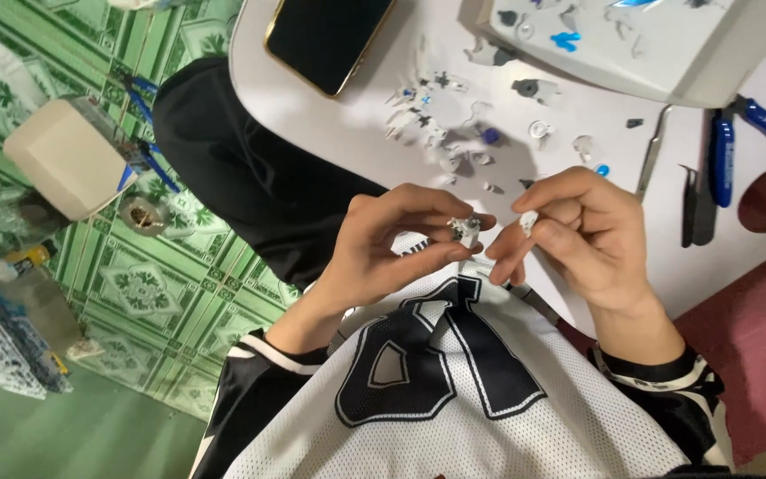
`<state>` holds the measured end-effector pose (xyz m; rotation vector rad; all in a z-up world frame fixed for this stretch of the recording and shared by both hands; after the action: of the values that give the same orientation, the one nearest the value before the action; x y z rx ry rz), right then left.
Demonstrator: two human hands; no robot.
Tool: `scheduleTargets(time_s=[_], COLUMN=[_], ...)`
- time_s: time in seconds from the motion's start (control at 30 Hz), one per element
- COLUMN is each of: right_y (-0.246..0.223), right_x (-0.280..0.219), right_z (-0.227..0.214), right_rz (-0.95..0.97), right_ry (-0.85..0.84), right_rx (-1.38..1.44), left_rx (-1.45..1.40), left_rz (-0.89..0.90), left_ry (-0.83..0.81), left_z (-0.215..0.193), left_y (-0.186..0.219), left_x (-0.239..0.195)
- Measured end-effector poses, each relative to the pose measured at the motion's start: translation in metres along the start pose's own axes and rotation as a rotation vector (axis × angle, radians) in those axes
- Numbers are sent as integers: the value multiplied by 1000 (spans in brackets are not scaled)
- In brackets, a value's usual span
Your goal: The person assembles a small model kit by hand, picking up white and blue plastic parts from a white tray and snapping them together. They occasionally reach for additional pieces from a nearby box and continue connecting components on the tray.
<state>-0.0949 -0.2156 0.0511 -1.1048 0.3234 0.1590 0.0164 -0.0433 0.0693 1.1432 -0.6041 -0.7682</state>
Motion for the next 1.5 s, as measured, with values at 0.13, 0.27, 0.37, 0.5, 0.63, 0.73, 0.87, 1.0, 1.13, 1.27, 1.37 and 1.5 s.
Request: scheduleTargets(time_s=[0.13,0.27,0.37,0.5,0.63,0.73,0.87,1.0,1.13,1.27,1.37,1.5], right_y=[-2,-7,-6,-1,4,6,7,14,17,12,8,5], right_x=[-3,-4,-10,-20,-27,-29,-30,-34,-34,-30,-24,-21], right_z=[-3,-3,-5,-4,-8,-8,-7,-10,-9,-6,-5,-7], right_rz=[-9,-18,-71,-218,-239,-283,-282,-300,-353,-337,-336,-299], right_ry=[-18,-40,-6,51,84,110,98,184,209,271,286,216], right_rx=[4,17,-32,-131,-214,-279,-231,-257,-282,-195,-171,-44], left_rx=[76,197,224,245,270,248,252,181,156,201,207,121], left_rz=[15,71,84,127,126,129,127,197,168,117,79,17], left_ry=[4,37,27,-18,-51,-59,-80,-91,-114,-112,-92,-46], left_z=[7,14,20,26,31,33,33,34,35,35,35,39], left_y=[-4,-4,-8,-8,-2,0,0,-6,-6,-7,-11,-12], left_x=[1,6,9,12,13,12,12,14,16,18,21,25])
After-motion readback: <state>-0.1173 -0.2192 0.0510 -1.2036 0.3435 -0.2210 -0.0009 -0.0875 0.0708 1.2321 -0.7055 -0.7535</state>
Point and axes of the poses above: each hand's wrist, its own x-axis towards the middle knuckle, its own z-axis out of the palm, y = z × x, the point moved 2 cm from there along x, towards the middle knuckle, and after that the axes turned 7 degrees about z, right-handed, at the moved point
